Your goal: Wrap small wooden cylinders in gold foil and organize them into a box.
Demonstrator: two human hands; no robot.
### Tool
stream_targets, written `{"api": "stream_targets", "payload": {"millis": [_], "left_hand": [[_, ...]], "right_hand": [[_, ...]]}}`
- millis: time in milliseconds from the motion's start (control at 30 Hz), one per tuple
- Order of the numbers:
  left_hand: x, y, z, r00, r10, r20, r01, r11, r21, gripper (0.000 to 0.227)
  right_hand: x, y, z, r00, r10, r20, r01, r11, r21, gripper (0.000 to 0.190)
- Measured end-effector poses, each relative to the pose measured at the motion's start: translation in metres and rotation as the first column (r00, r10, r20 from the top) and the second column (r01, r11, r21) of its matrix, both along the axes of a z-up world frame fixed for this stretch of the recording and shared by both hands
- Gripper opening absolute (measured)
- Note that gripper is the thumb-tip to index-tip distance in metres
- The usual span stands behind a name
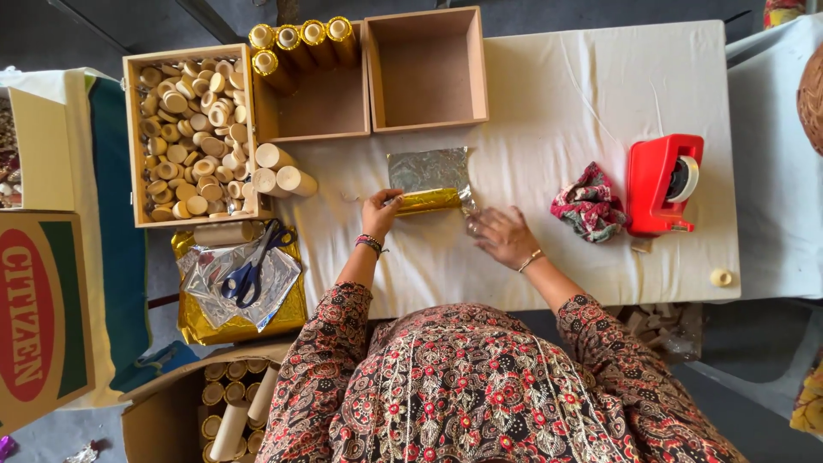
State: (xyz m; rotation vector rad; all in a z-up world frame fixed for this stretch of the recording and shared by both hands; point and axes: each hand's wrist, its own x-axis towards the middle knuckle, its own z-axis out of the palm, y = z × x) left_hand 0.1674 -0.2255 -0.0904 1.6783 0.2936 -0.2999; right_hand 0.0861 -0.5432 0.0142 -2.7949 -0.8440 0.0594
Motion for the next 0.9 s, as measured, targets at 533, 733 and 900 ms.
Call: {"api": "stream_targets", "payload": {"millis": [533, 733, 900], "left_hand": [[-0.001, 0.0, 0.009, 1.0, -0.002, -0.02, 0.0, 0.996, -0.085, 0.026], [-0.001, 0.001, -0.003, 1.0, 0.012, -0.001, -0.012, 0.994, -0.112, 0.025], [0.0, 0.0, 0.0, 1.0, 0.013, 0.019, -0.012, 0.995, -0.095, 0.026]], "right_hand": [[-0.014, 0.018, 0.007, 0.918, -0.327, -0.224, 0.38, 0.887, 0.263, 0.059], [0.003, 0.037, 0.038, 0.968, -0.25, 0.022, 0.226, 0.906, 0.358, 0.035], [0.033, 0.084, 0.063, 0.987, -0.087, 0.133, 0.01, 0.871, 0.491, 0.028]]}}
